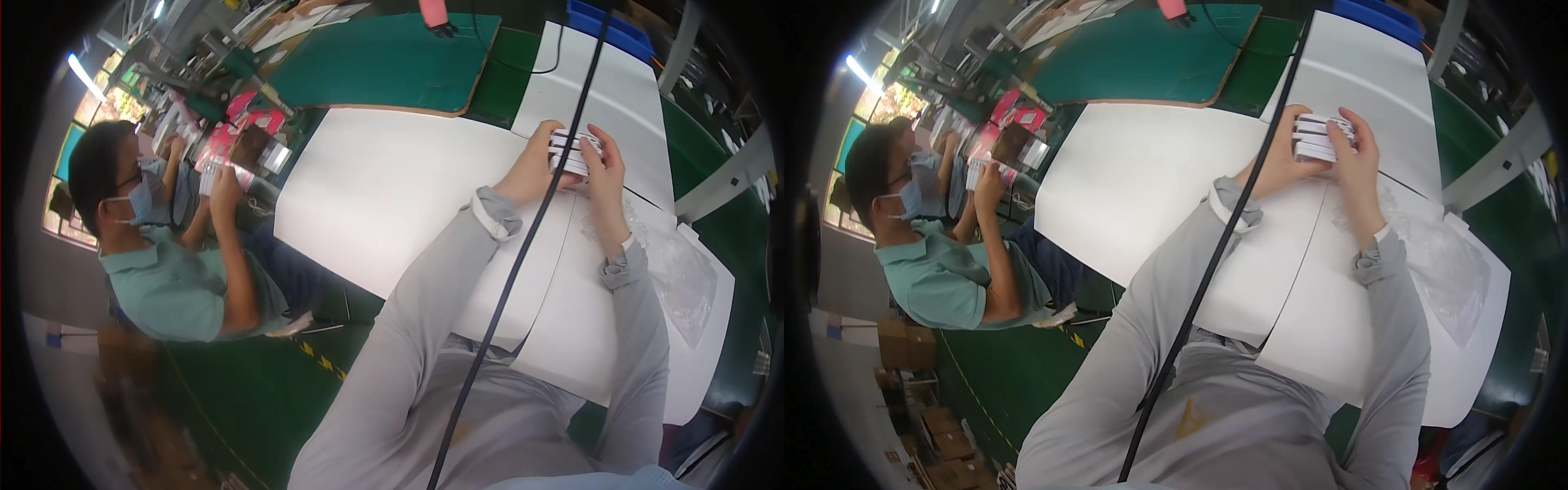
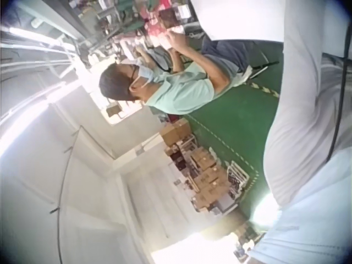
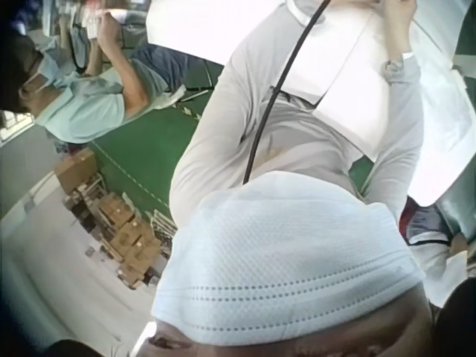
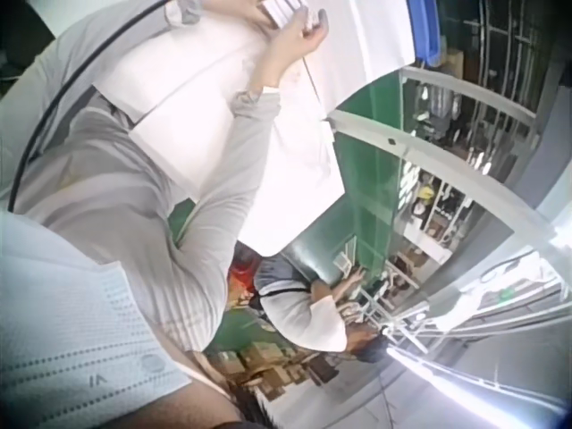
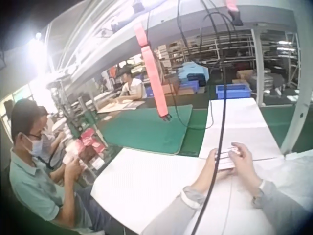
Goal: Assembling small white plastic housings by manually inserting transparent plastic components into them at a factory workbench.
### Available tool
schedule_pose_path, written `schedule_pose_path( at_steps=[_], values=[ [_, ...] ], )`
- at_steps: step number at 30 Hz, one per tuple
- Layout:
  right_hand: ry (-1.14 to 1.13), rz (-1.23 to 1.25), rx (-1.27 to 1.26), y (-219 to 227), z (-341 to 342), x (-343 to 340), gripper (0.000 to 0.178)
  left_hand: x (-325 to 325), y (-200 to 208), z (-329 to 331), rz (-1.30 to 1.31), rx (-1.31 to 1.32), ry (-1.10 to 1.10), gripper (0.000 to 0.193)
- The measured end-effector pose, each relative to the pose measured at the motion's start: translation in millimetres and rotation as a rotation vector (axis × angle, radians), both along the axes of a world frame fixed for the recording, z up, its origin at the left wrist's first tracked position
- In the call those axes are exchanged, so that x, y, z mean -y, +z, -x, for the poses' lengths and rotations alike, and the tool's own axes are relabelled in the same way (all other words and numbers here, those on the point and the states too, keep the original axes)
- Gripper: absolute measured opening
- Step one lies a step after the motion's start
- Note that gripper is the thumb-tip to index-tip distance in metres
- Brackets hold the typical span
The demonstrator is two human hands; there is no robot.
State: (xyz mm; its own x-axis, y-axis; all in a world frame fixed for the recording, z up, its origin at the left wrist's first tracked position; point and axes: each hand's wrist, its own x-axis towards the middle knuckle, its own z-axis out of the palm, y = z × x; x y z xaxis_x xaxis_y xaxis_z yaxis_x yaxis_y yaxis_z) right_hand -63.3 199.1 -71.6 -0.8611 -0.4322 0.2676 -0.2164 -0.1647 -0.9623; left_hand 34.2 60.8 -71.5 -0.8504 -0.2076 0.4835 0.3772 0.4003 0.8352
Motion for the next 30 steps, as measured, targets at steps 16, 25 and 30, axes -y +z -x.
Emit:
schedule_pose_path(
  at_steps=[16,25,30],
  values=[
    [-0.012,-0.136,-0.1,5,1,-12,0.041,-20,5,2,-0.353,0.042,-0.071,0.084],
    [0.136,-0.118,-0.096,11,-3,-12,0.037,-36,-6,8,-0.244,-0.036,0.192,0.073],
    [0.133,-0.068,-0.136,18,-11,-14,0.038,-38,-7,7,-0.255,-0.11,0.177,0.069]
  ],
)
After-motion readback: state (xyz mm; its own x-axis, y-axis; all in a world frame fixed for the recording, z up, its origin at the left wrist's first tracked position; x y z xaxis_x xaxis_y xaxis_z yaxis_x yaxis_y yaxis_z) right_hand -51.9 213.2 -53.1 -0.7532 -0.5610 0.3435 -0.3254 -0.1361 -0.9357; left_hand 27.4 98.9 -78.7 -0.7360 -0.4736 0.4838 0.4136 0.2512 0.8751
